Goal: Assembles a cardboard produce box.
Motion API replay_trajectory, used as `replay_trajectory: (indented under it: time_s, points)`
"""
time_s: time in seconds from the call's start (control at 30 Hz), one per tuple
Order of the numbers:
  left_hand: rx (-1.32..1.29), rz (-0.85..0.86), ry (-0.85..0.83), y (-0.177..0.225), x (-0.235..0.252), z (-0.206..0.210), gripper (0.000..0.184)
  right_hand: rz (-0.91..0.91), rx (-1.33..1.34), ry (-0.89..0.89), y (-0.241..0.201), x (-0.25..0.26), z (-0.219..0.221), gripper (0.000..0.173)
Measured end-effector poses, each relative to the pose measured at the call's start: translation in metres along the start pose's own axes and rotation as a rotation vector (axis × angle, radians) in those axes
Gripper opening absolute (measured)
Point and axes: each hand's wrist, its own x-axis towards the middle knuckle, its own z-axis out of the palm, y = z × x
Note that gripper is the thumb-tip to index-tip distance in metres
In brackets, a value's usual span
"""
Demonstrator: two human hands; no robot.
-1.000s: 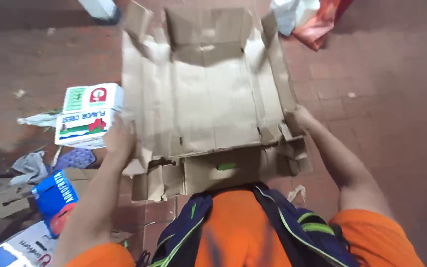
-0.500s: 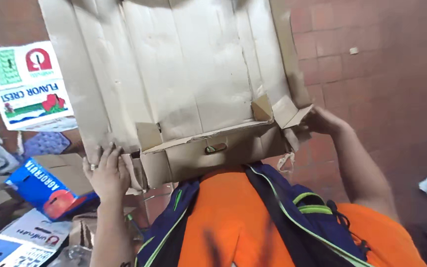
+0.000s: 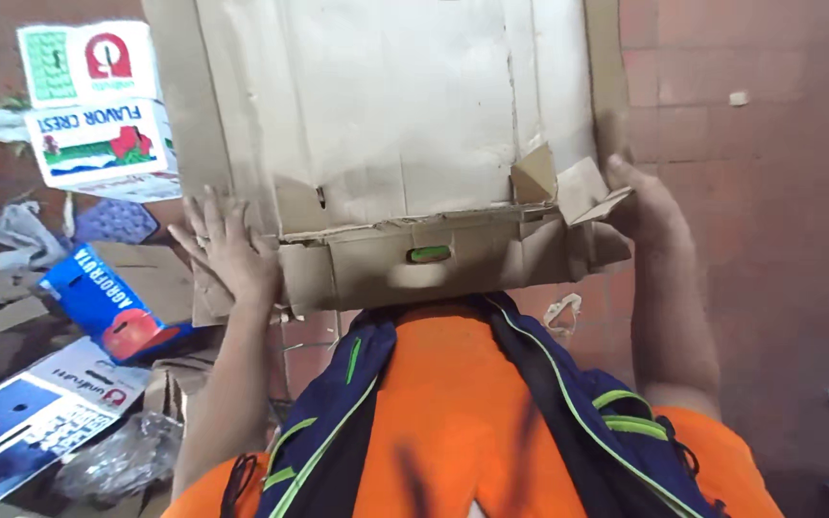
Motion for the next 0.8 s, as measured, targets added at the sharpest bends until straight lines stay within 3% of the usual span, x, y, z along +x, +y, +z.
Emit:
replay_trajectory:
  time_s: [0.07,0.13,0.17,0.23,0.3,0.37,0.43,0.5,0.6,0.67,0.73,0.8]
  points:
    - [-0.322,-0.017,0.070,0.016,0.000,-0.007,0.045,-0.078,0.083,0.114,0.002,0.000,0.017,0.028]
    - [-0.642,-0.139,-0.087,0.038,0.002,-0.022,0.064,-0.189,0.054,0.143,0.007,-0.008,0.016,0.008]
    - [-0.748,-0.166,-0.195,0.046,0.002,-0.028,0.072,-0.250,0.009,0.142,0.010,-0.017,0.013,0.013]
    - [-0.952,-0.182,-0.357,0.054,0.003,-0.032,0.067,-0.349,-0.022,0.130,0.020,-0.031,0.003,0.017]
    - [-1.063,-0.241,-0.407,0.051,0.005,-0.034,0.062,-0.353,0.000,0.201,0.028,-0.029,-0.006,0.013]
    - [-1.124,-0.213,-0.347,0.038,0.006,-0.028,0.060,-0.265,0.052,0.221,0.036,-0.006,-0.021,0.012]
    - [-0.951,-0.142,-0.283,0.026,0.003,-0.024,0.047,-0.276,0.051,0.155,0.059,0.019,-0.044,0.018]
    - [-0.641,-0.003,-0.295,0.016,-0.008,-0.021,0.043,-0.377,0.053,-0.045,0.090,0.037,-0.071,0.031]
    - [-0.210,0.214,-0.336,0.018,-0.035,-0.002,0.047,-0.347,0.160,0.072,0.098,0.036,-0.055,0.020]
    - [0.030,0.219,-0.284,0.023,-0.059,0.023,0.058,-0.303,0.264,0.040,0.088,0.030,-0.045,0.027]
    - [0.069,0.162,-0.207,0.023,-0.072,0.045,0.064,-0.311,0.259,0.093,0.068,0.008,-0.015,0.032]
    - [-0.073,0.080,-0.165,0.020,-0.075,0.054,0.064,-0.413,0.202,0.113,0.068,-0.007,-0.008,0.028]
